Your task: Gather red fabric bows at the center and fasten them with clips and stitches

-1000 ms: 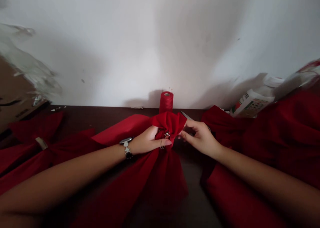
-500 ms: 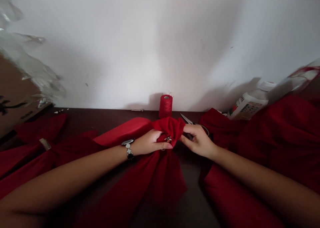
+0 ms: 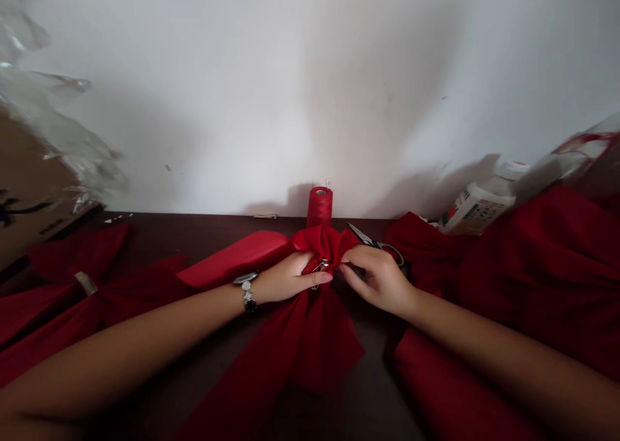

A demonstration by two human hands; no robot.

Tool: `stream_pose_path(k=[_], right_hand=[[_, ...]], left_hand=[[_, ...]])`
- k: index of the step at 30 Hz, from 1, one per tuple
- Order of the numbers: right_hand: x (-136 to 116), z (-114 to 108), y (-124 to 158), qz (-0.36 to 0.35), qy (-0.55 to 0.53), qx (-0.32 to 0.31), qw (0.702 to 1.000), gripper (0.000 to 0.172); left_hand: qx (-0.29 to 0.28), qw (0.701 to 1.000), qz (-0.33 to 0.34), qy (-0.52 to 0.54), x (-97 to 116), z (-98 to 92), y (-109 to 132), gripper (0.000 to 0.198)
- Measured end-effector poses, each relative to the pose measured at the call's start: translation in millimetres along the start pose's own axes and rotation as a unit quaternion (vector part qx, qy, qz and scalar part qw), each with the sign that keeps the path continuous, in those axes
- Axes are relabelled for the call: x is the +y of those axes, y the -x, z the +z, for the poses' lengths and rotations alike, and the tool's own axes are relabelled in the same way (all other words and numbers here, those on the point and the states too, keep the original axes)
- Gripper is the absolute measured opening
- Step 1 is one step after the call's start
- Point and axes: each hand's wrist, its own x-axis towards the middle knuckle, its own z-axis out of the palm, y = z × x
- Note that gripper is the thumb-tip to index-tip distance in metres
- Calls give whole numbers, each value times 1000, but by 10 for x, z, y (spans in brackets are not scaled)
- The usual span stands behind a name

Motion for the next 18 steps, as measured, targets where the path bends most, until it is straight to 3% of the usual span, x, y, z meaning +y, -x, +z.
stream_pose_path(k=[4,9,14,18], right_hand=[[-22,-59,1,-101,126,-28,987,13],[-105,-139,-51,-177,228,10,957,16],[-218,-65,-87,-198,254,-32,946,16],[-275,-55,-104,-184,225,-37,956,27]], left_hand=[[-9,1000,18,-24,-9,-2,3,34],[-2,998,15,-55,-16,29,-24,28],[-2,991,50,-127,-38,77,-27,18],[0,990,34,-135,-21,94,-30,13]])
